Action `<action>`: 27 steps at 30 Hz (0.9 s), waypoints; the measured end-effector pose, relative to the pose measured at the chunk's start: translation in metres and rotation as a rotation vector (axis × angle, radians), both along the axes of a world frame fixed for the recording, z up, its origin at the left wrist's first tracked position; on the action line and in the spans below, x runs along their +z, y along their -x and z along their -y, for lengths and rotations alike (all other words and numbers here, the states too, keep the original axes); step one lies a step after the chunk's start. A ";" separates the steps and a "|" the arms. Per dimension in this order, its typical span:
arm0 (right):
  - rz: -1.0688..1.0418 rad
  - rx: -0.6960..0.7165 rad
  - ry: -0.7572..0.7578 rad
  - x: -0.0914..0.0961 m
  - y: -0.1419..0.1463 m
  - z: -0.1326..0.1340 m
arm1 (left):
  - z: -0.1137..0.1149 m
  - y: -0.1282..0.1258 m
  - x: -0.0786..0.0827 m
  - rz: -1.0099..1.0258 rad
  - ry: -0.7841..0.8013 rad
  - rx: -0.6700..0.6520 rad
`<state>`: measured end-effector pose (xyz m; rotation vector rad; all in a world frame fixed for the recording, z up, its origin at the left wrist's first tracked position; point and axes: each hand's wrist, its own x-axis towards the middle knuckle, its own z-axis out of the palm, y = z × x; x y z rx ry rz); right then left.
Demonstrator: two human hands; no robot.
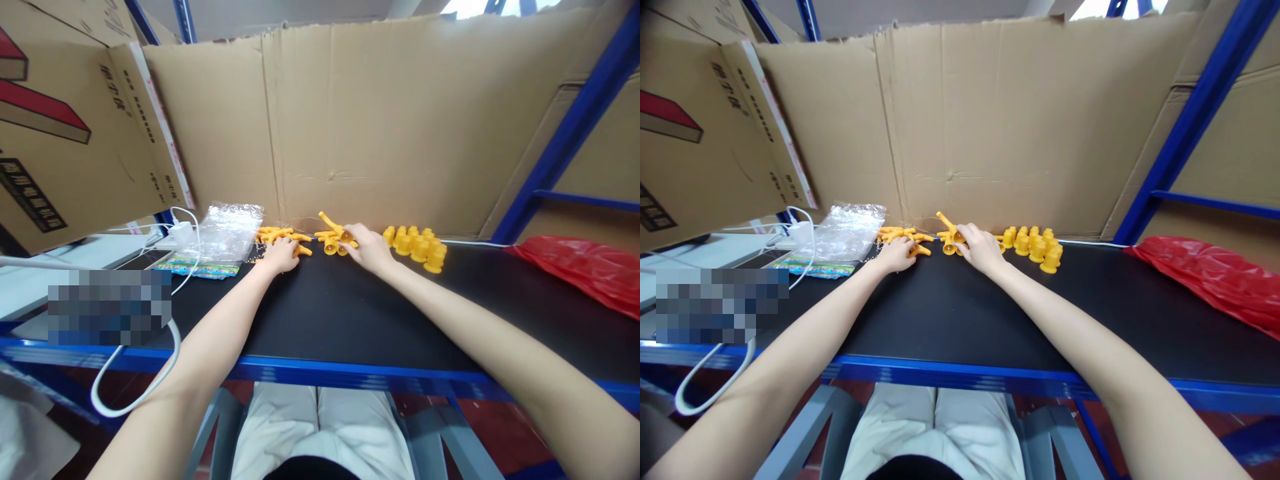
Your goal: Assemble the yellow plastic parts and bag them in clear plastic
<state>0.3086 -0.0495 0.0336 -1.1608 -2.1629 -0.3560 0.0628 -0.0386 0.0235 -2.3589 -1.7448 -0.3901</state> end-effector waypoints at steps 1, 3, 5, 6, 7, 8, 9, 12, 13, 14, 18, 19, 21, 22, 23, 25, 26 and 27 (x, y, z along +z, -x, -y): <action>0.118 -0.022 -0.018 0.000 0.007 -0.001 | 0.000 0.000 0.000 0.000 0.013 0.012; 0.313 -0.046 -0.046 0.002 0.021 -0.005 | 0.001 -0.002 0.000 0.011 0.013 0.027; 0.420 -0.056 -0.066 0.003 0.036 -0.011 | 0.002 -0.004 0.001 0.014 0.007 0.039; 0.448 -0.062 -0.073 0.004 0.043 -0.014 | 0.002 -0.004 0.001 0.010 0.008 0.043; 0.468 -0.067 -0.079 0.003 0.050 -0.019 | 0.002 -0.005 0.001 0.003 0.012 0.048; 0.487 -0.068 -0.081 0.003 0.056 -0.023 | 0.002 -0.005 0.001 -0.005 0.018 0.054; 0.507 -0.066 -0.081 0.002 0.062 -0.027 | 0.002 -0.004 0.000 -0.012 0.026 0.059; 0.573 -0.060 -0.054 -0.003 0.073 -0.037 | 0.001 -0.003 -0.001 -0.035 0.037 0.063; 0.584 -0.062 -0.036 -0.004 0.074 -0.039 | 0.001 -0.003 -0.001 -0.040 0.036 0.061; 0.584 -0.066 -0.017 -0.005 0.076 -0.040 | 0.001 -0.003 -0.001 -0.043 0.033 0.059; 0.508 -0.113 0.091 -0.003 0.074 -0.040 | 0.001 -0.002 -0.001 -0.040 0.023 0.056; 0.487 -0.123 0.129 -0.002 0.073 -0.041 | 0.000 -0.002 -0.002 -0.036 0.023 0.056; 0.439 -0.127 0.228 0.001 0.069 -0.043 | -0.001 -0.002 -0.002 -0.022 0.028 0.053; 0.406 -0.129 0.287 0.003 0.066 -0.045 | -0.001 -0.002 -0.003 -0.014 0.029 0.051; 0.368 -0.135 0.345 0.005 0.063 -0.047 | -0.001 -0.002 -0.003 -0.004 0.029 0.051; 0.304 -0.151 0.431 0.007 0.057 -0.051 | -0.001 -0.003 -0.003 0.003 0.025 0.048; 0.288 -0.156 0.455 0.008 0.054 -0.052 | -0.001 -0.003 -0.003 -0.001 0.024 0.050; 0.284 -0.155 0.467 0.009 0.052 -0.053 | -0.001 -0.003 -0.003 -0.010 0.026 0.054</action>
